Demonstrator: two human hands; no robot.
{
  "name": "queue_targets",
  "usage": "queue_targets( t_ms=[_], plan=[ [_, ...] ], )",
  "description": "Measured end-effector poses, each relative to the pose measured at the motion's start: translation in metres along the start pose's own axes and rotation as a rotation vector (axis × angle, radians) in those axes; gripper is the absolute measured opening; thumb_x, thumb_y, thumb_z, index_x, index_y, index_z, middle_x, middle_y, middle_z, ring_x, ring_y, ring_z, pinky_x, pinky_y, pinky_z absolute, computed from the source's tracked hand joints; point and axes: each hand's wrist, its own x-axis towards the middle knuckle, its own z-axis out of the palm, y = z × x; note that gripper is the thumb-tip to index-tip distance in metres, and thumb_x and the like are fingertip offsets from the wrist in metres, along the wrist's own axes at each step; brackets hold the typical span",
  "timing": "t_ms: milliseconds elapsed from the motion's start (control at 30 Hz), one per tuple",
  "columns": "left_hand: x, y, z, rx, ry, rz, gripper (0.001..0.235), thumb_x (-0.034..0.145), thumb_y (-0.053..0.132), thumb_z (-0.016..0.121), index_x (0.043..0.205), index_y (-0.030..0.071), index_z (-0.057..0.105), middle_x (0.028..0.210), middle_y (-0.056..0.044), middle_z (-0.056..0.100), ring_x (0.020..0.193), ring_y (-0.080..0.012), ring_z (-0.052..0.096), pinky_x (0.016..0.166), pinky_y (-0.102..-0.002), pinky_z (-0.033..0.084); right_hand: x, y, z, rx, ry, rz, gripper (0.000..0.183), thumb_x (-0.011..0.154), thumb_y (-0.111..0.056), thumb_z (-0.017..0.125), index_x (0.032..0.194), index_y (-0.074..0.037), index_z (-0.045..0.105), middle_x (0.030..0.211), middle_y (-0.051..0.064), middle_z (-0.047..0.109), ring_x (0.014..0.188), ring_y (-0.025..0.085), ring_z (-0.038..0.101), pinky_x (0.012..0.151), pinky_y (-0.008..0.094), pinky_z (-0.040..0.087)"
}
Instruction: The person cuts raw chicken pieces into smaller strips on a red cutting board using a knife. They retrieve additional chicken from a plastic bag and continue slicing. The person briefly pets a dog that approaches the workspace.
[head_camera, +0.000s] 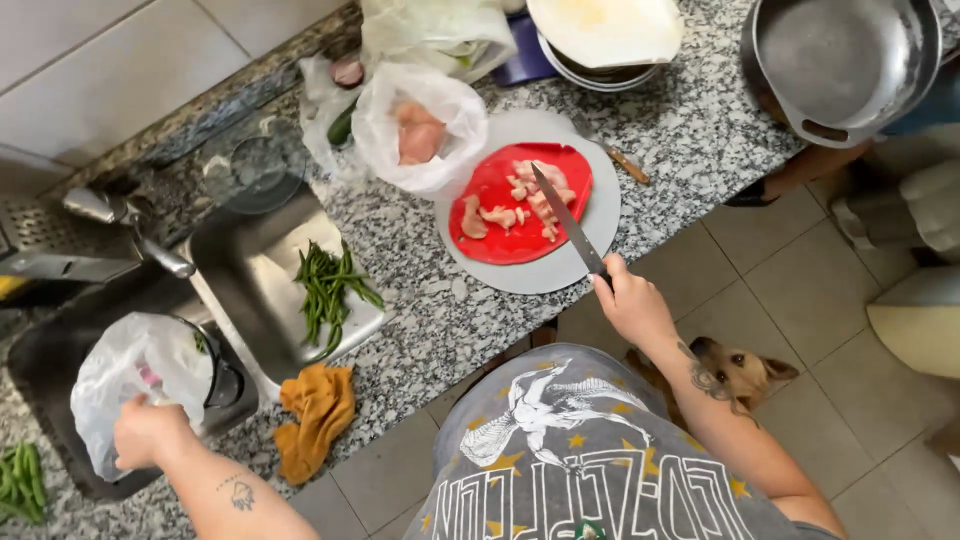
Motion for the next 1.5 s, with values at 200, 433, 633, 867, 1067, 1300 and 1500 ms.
queue_targets(
  t_ms=[200, 433, 633, 867, 1067, 1300, 1500],
  plan=[
    [-0.041, 0.003, -0.001, -0.020, 0.210, 0.274, 0.025, 0.085, 0.049, 0.066, 0.107, 0.036, 0.069, 0.085, -0.010, 0.073, 0.078, -0.0344, 0.069, 0.060, -0.044, 0.049, 0.001, 0.019, 0.002, -0.011, 0.047, -0.029, 0.026, 0.096, -0.034, 0.038, 0.107, -0.010, 0.041, 0.068, 0.014, 0.063, 0.059, 0.039, 0.059, 0.049, 0.043, 0.039],
    [-0.196, 0.087, -0.027, -0.431, 0.307, 0.763, 0.028, 0.083, 0.036, 0.071, 0.106, 0.023, 0.069, 0.086, -0.001, 0.070, 0.082, -0.0343, 0.065, 0.071, -0.049, 0.049, 0.002, 0.024, 0.004, 0.006, 0.125, -0.057, 0.032, 0.094, -0.039, 0.043, 0.118, -0.017, 0.044, 0.103, 0.023, 0.066, 0.089, 0.044, 0.064, 0.078, 0.054, 0.049],
    [-0.273, 0.144, -0.038, -0.465, 0.017, 0.878, 0.023, 0.083, 0.036, 0.067, 0.105, 0.029, 0.067, 0.087, 0.007, 0.070, 0.080, -0.0203, 0.067, 0.072, -0.038, 0.050, 0.003, 0.028, -0.001, 0.051, 0.128, -0.083, 0.030, 0.094, -0.037, 0.043, 0.117, -0.017, 0.044, 0.100, 0.024, 0.066, 0.087, 0.046, 0.064, 0.078, 0.055, 0.049],
    [-0.318, 0.174, -0.024, -0.516, -0.086, 1.080, 0.024, 0.079, 0.029, 0.068, 0.103, 0.024, 0.068, 0.087, 0.001, 0.071, 0.080, -0.0226, 0.068, 0.071, -0.040, 0.051, 0.003, 0.036, 0.001, 0.027, 0.140, -0.089, 0.031, 0.095, -0.038, 0.043, 0.116, -0.016, 0.045, 0.098, 0.025, 0.066, 0.086, 0.045, 0.064, 0.077, 0.054, 0.050],
    [-0.353, 0.201, -0.020, -0.588, -0.082, 1.246, 0.021, 0.080, 0.024, 0.069, 0.101, 0.022, 0.069, 0.087, 0.002, 0.070, 0.077, -0.0184, 0.068, 0.069, -0.035, 0.053, 0.005, 0.042, 0.006, -0.004, 0.126, -0.103, 0.033, 0.095, -0.038, 0.043, 0.117, -0.013, 0.045, 0.097, 0.025, 0.067, 0.085, 0.043, 0.065, 0.076, 0.053, 0.051],
    [-0.354, 0.254, 0.031, -0.554, 0.153, 1.274, 0.028, 0.079, 0.033, 0.069, 0.100, 0.015, 0.067, 0.088, -0.004, 0.066, 0.078, -0.0214, 0.067, 0.066, -0.034, 0.054, 0.007, 0.034, 0.009, -0.133, -0.003, -0.131, 0.030, 0.093, -0.041, 0.039, 0.114, -0.020, 0.042, 0.098, 0.019, 0.068, 0.086, 0.042, 0.065, 0.078, 0.053, 0.052],
    [-0.358, 0.285, 0.060, -0.448, 0.288, 1.211, 0.039, 0.067, 0.040, 0.074, 0.090, 0.010, 0.064, 0.094, -0.008, 0.061, 0.082, -0.0283, 0.063, 0.066, -0.042, 0.052, 0.013, 0.019, 0.027, -0.249, -0.095, -0.256, 0.023, 0.092, -0.036, 0.039, 0.106, -0.018, 0.044, 0.099, 0.017, 0.067, 0.082, 0.044, 0.065, 0.074, 0.054, 0.053]
  ],
)
